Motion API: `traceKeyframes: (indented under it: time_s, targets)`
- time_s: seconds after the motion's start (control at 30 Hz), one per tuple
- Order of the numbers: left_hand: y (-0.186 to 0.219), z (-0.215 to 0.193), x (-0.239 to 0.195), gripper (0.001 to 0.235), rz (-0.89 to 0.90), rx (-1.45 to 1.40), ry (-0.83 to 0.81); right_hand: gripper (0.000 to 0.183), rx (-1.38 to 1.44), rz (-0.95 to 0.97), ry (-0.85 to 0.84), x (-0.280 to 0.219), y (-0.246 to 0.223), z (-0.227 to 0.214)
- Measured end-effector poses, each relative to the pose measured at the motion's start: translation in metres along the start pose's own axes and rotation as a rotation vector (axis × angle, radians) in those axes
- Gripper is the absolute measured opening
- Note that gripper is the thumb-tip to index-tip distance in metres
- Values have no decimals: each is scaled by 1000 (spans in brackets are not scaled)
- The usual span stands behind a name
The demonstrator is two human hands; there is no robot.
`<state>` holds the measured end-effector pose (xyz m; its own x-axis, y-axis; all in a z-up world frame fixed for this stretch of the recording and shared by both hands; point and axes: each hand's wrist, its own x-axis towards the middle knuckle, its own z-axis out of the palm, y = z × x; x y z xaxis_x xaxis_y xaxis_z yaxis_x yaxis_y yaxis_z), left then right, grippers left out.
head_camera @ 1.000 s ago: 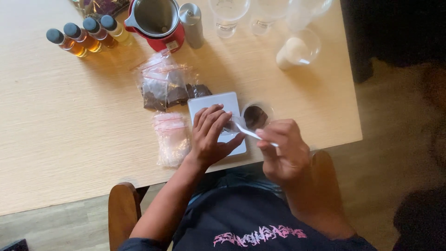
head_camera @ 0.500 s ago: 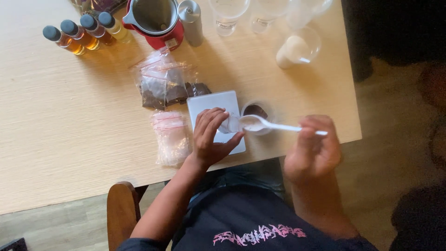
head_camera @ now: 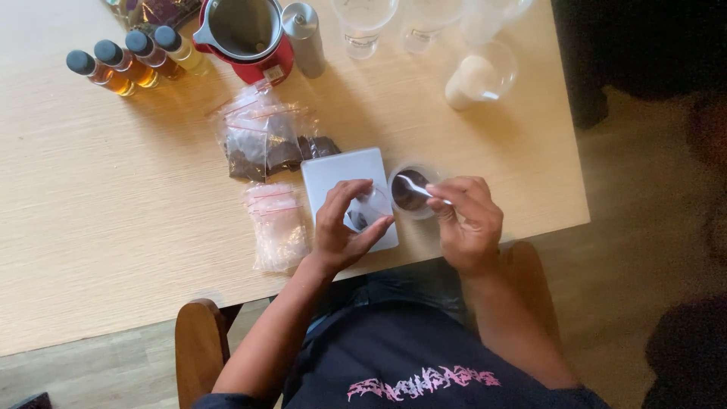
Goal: The person scoops a dark brown powder from a plastic cup using a white plastic spoon and transfers it into small, clear plastic bags. They seal each bag after filling it and place it on the table. The process is repeated multiple times.
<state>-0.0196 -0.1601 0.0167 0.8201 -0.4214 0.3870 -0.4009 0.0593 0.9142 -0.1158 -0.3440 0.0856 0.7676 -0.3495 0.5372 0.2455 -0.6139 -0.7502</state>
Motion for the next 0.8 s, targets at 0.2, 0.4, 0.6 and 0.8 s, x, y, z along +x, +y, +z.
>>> traceKeyframes:
  time_s: [0.2, 0.4, 0.6, 0.8]
  targets:
    - [10, -1, 2, 59, -14, -42, -17, 12, 51, 113, 68, 2, -5, 0]
    - [12, -4, 2, 58, -26, -48, -23, 16, 27, 247, 169, -7, 10, -4]
    - [7, -7, -1, 60, -31, -27, -5, 19, -30, 256, 230, -8, 19, -10]
    - [9, -5, -2, 59, -31, -20, 7, 23, -28, 290, 256, -8, 24, -9]
